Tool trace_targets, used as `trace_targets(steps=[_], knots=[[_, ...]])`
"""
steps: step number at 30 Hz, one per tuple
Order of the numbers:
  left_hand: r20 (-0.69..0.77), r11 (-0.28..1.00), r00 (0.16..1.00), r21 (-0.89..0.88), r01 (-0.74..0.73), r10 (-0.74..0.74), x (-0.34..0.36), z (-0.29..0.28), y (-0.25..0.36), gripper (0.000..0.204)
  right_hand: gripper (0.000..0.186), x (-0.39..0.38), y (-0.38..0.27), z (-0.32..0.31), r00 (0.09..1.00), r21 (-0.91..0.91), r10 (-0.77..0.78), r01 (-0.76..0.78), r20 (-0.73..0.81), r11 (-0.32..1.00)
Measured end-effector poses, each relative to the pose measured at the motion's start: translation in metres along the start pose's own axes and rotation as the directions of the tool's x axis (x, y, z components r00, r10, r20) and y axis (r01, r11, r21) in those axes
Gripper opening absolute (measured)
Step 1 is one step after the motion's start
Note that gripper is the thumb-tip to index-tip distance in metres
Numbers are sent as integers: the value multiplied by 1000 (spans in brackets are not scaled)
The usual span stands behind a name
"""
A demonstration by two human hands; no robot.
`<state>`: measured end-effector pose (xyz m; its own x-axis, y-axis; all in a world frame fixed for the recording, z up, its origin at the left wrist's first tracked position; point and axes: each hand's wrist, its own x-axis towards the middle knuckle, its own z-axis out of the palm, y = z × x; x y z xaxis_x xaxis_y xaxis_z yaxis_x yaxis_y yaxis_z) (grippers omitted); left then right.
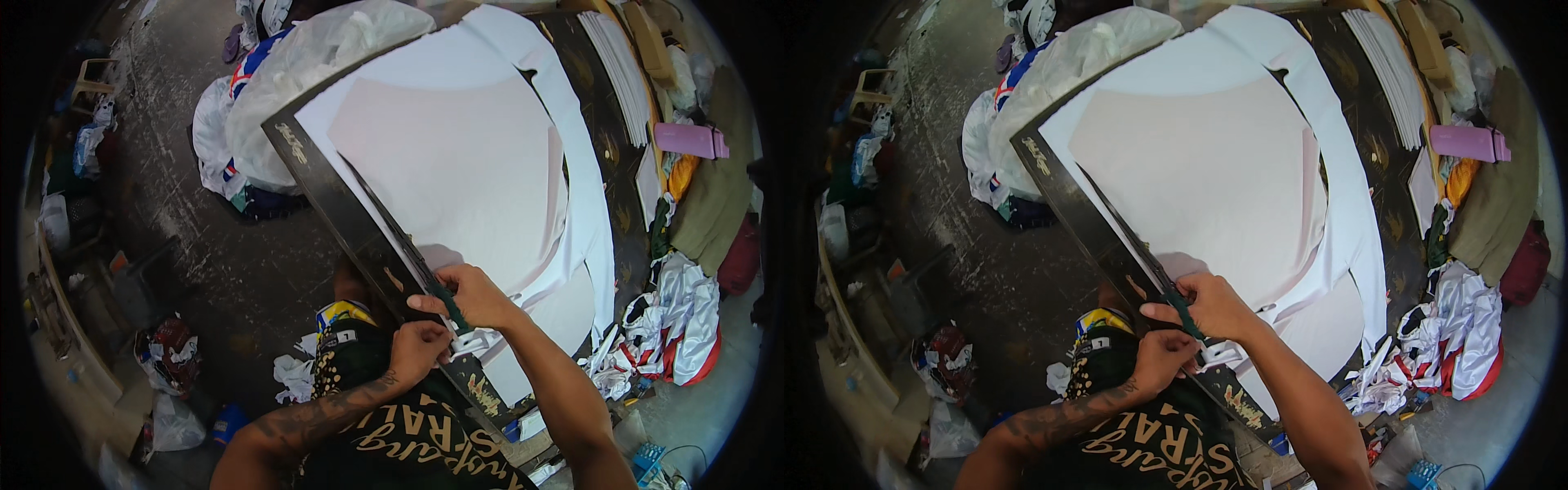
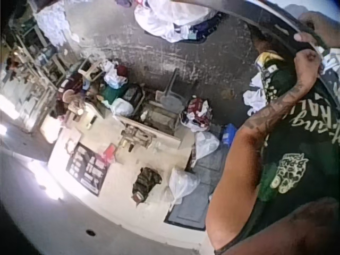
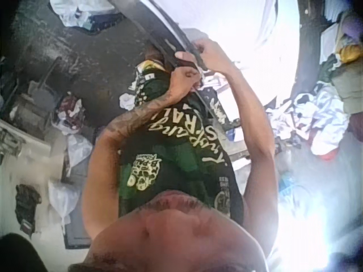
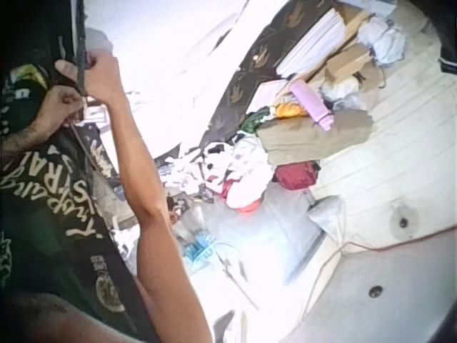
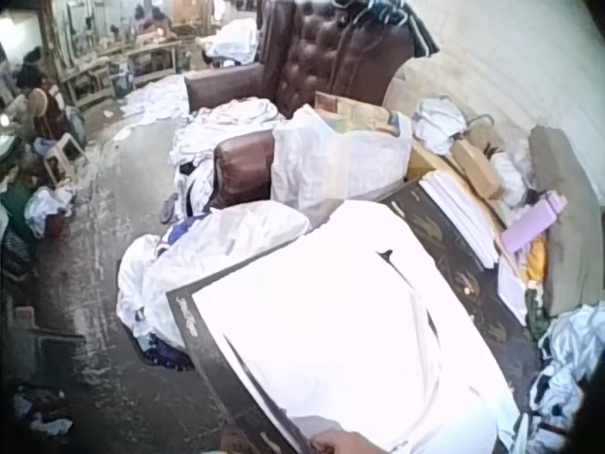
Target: The person cuts a large white sheet of fabric into smaller pieces using scissors, then places a red and white patterned fabric on the table and cuts it into rectangular pieces. The person folds and stacks the cut pieces on the table.
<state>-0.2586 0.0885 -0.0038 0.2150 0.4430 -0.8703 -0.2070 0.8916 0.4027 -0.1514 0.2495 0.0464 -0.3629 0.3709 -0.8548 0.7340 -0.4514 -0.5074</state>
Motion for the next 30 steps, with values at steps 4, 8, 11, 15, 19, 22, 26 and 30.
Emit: trace_targets(steps=[4, 8, 11, 15, 19, 22, 26, 30], knots=[[52, 1000, 999, -13, 10, -9, -2, -4, 6, 20, 73, 15, -21, -2, 1000, -135, 23, -24, -8, 991], [118, 999, 992, -27, 42, -39, -1, -11, 9, 21, 75, 28, -40, -7, 997, -99, -48, 41, -69, 994], [140, 996, 987, -35, 78, -72, 4, -9, 7, 20, 75, 41, -64, -8, 998, -94, -32, 28, -45, 995], [213, 994, 976, -92, 56, -35, 3, -19, 12, 18, 76, 60, -95, -15, 994, -155, -83, 71, -71, 985], [-153, 830, 832, 283, -481, 534, -21, -105, 19, 10, 75, 21, -73, -15, 980, -191, -142, 114, -141, 975], [-455, 587, 388, 724, -362, 801, -53, -224, -16, 15, 64, -40, -20, 6, 951, -53, -151, 141, -270, 989], [-549, 546, 491, 821, 164, 677, -92, -326, -163, 8, 61, -98, 45, 56, 916, 73, 25, 4, -401, 997], [-155, 283, 963, 955, 89, 222, -106, -347, -276, 11, 59, -129, 83, 115, 897, 268, 80, 44, -435, 962]])
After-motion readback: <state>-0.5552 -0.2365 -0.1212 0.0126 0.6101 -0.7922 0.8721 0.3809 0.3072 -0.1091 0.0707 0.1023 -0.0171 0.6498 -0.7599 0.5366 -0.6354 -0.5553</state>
